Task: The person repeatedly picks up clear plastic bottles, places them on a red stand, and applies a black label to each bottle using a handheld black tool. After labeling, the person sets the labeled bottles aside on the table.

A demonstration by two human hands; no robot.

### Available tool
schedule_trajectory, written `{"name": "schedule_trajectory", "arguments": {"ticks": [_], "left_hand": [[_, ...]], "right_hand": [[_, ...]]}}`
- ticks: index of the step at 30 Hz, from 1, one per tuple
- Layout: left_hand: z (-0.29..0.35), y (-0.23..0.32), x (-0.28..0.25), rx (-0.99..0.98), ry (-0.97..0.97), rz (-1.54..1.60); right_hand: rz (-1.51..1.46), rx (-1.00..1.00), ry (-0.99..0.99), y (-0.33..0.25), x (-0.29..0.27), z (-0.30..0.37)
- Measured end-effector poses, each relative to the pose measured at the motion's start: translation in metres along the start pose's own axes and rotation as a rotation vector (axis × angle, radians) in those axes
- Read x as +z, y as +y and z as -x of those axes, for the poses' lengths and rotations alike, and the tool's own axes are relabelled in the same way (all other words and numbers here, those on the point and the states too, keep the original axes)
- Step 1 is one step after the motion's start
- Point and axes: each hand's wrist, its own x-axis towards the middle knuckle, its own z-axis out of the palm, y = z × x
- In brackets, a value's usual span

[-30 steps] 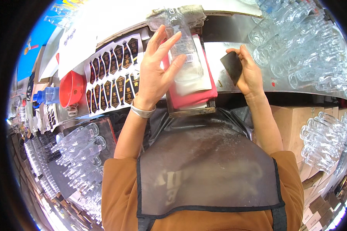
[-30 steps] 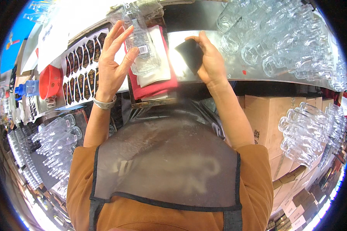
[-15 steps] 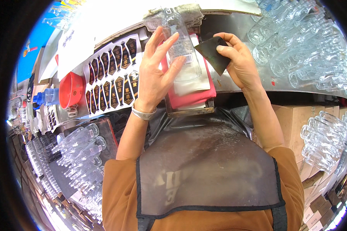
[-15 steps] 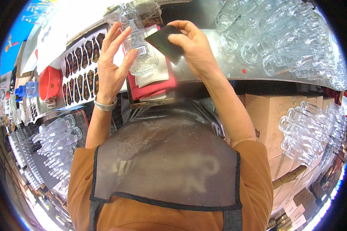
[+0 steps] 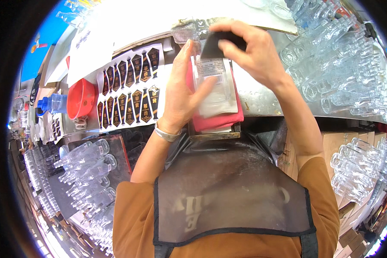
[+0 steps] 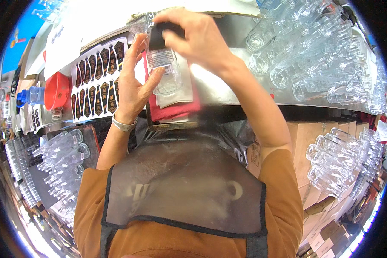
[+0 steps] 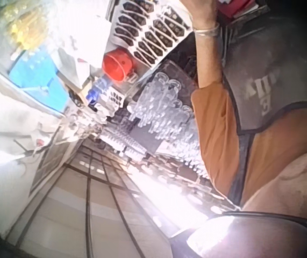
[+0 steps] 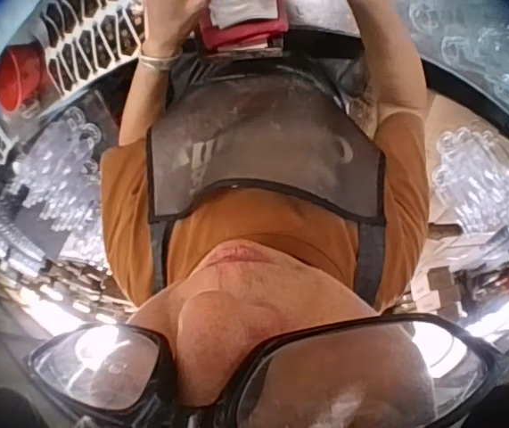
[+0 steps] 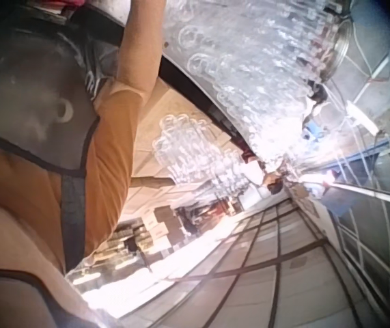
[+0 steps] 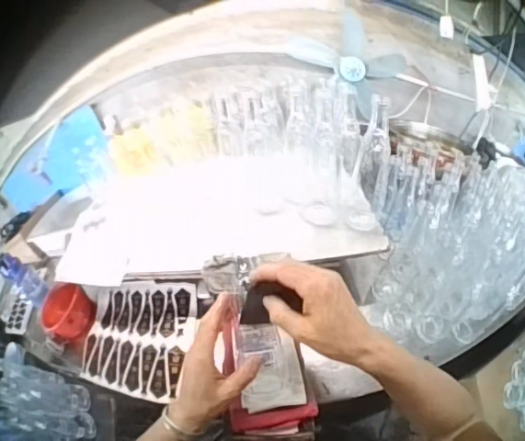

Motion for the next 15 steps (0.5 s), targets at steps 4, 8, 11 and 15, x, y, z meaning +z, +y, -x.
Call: {"name": "schedule_trajectory", "arguments": {"ticks": [4, 8, 11, 15], "left_hand": [[0.003, -0.001, 0.002, -0.004, 0.032, 0.026], [0.004, 0.001, 0.004, -0.017, 0.069, 0.038], [0.016, 0.002, -0.001, -0.05, 0.019, 0.07], [0.041, 0.004, -0.005, -0.018, -0.051, -0.025]], "right_hand": [[0.111, -0.113, -0.049, -0.016, -0.006, -0.023], [0.386, -0.341, -0.019, -0.024, 0.001, -0.043], [0.435, -0.395, 0.01, -0.038, 0.008, -0.044], [0.497, -0.57, -0.276, -0.048, 0.037, 0.004]]}}
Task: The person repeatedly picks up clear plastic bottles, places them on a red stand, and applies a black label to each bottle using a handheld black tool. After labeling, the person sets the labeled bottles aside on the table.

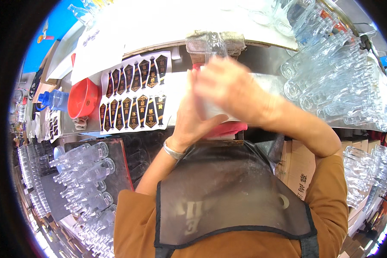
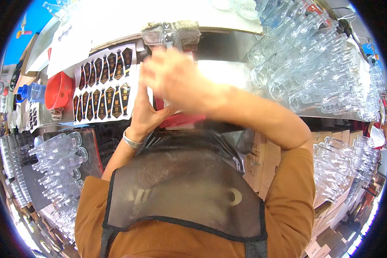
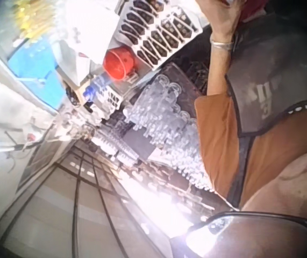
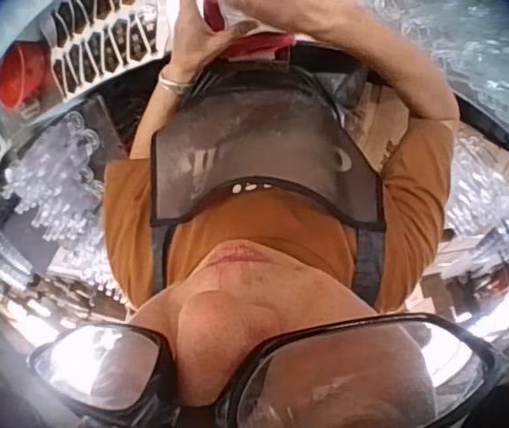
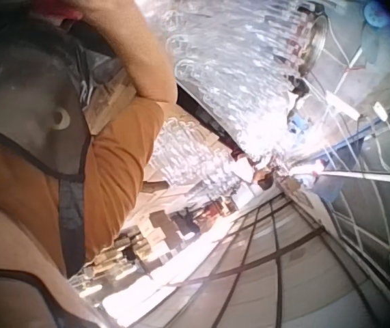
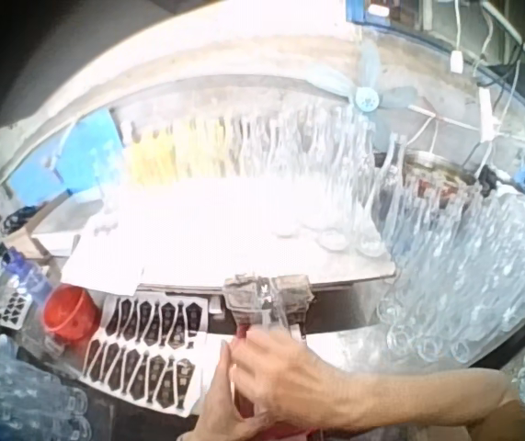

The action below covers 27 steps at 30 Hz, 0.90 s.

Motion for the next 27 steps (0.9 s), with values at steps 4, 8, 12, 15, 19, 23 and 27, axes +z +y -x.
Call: {"name": "schedule_trajectory", "arguments": {"ticks": [4, 8, 12, 15, 19, 23, 27], "left_hand": [[0.009, -0.015, 0.011, -0.049, 0.117, 0.087], [0.002, 0.004, 0.005, -0.074, 0.069, 0.085], [0.007, -0.005, 0.002, -0.091, 0.043, 0.038], [0.006, 0.005, 0.003, -0.112, 0.012, 0.107], [0.006, -0.008, 0.002, -0.078, 0.0, 0.232], [0.007, -0.017, -0.003, -0.062, -0.04, 0.22], [0.006, -0.015, -0.003, -0.084, -0.055, 0.243]], "right_hand": [[-0.312, 0.113, -0.523, -0.009, -0.022, -0.015], [0.061, 0.299, 0.295, 0.068, -0.021, -0.016], [-0.337, -0.011, -0.013, -0.004, -0.019, 0.009], [-0.334, 0.315, 0.059, 0.041, -0.015, 0.012], [-0.386, 0.215, 0.213, 0.034, -0.007, 0.027], [-0.593, 0.261, 0.155, 0.013, -0.012, 0.048], [-0.705, 0.571, 0.427, 0.063, 0.004, 0.06]]}}
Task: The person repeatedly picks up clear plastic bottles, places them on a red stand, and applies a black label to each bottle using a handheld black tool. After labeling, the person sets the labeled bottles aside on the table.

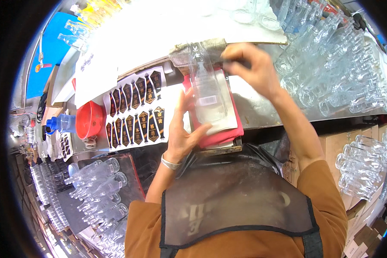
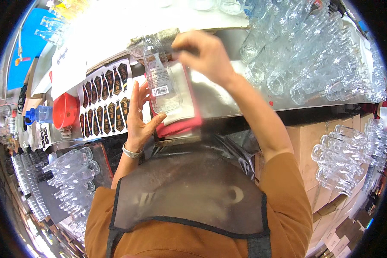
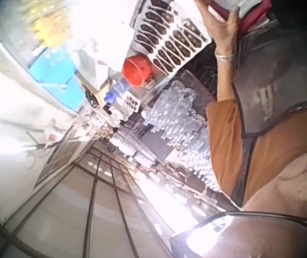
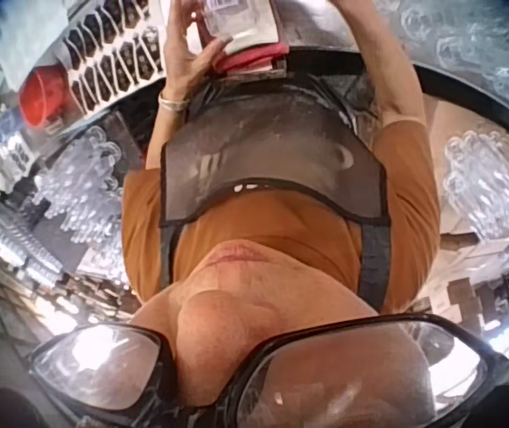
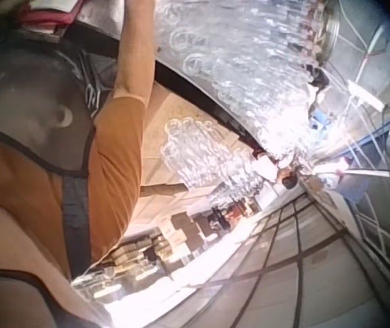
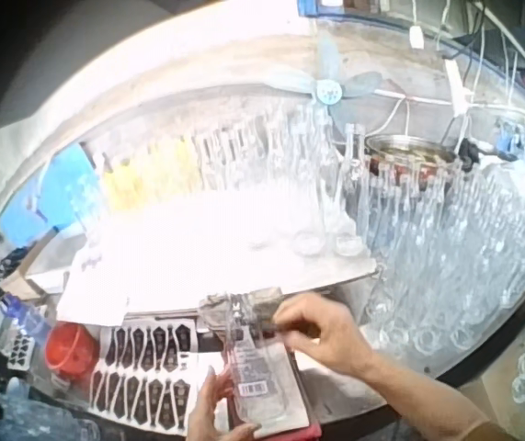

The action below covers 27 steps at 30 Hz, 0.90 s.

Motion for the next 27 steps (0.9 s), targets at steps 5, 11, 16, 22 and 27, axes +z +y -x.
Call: {"name": "schedule_trajectory", "arguments": {"ticks": [5, 11, 16, 22, 27], "left_hand": [[0.004, -0.002, -0.002, 0.011, 0.006, 0.013], [-0.007, 0.021, -0.009, 0.017, 0.028, -0.146], [-0.081, 0.029, -0.048, -0.032, 0.197, -0.219], [-0.166, 0.031, -0.029, -0.099, 0.016, -0.415], [-0.138, 0.038, -0.015, -0.045, 0.283, -0.307]], "right_hand": [[-0.083, -0.029, -0.328, -0.049, 0.009, 0.062], [0.461, -0.118, 0.047, -0.035, 0.004, -0.036], [0.565, -0.279, -0.266, -0.049, 0.038, -0.052], [0.203, -0.304, -0.602, -0.092, 0.036, 0.017], [0.072, -0.057, -0.555, -0.104, 0.026, 0.049]]}}
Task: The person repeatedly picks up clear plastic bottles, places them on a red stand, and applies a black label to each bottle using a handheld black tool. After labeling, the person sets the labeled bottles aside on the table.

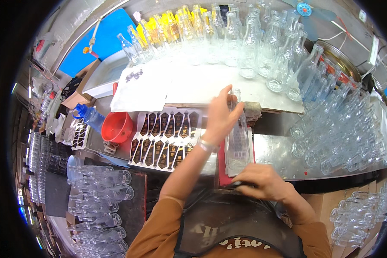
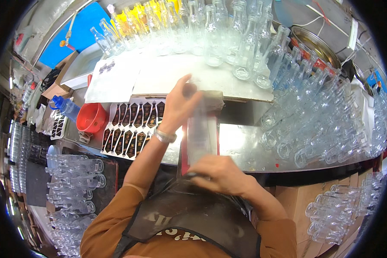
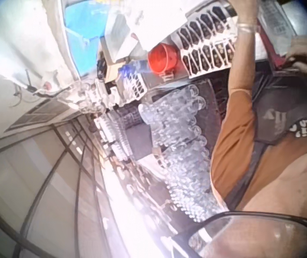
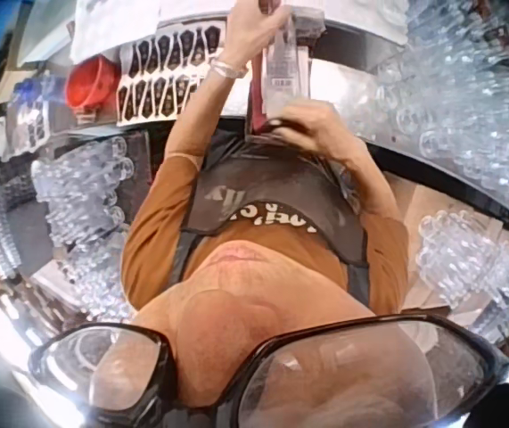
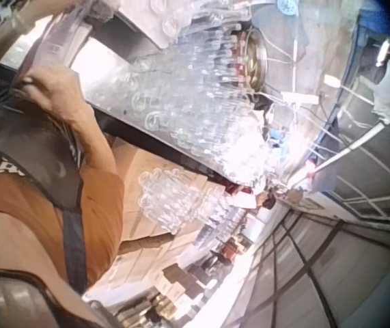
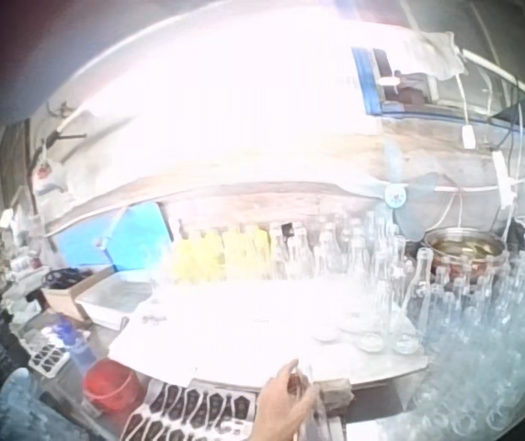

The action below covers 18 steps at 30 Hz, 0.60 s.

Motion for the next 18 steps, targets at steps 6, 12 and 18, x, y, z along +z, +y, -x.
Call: {"name": "schedule_trajectory", "arguments": {"ticks": [6, 12, 18], "left_hand": [[0.016, 0.033, -0.073, 0.074, 0.181, 0.598], [-0.12, -0.003, -0.137, 0.414, 0.408, 0.22], [-0.204, -0.1, -0.138, 0.256, 0.427, -0.125]], "right_hand": [[-0.292, 0.37, 0.344, 0.001, -0.027, 0.024], [-0.326, 0.436, 0.456, 0.022, -0.031, 0.021], [-0.269, 0.438, 0.477, 0.039, -0.027, 0.005]]}}
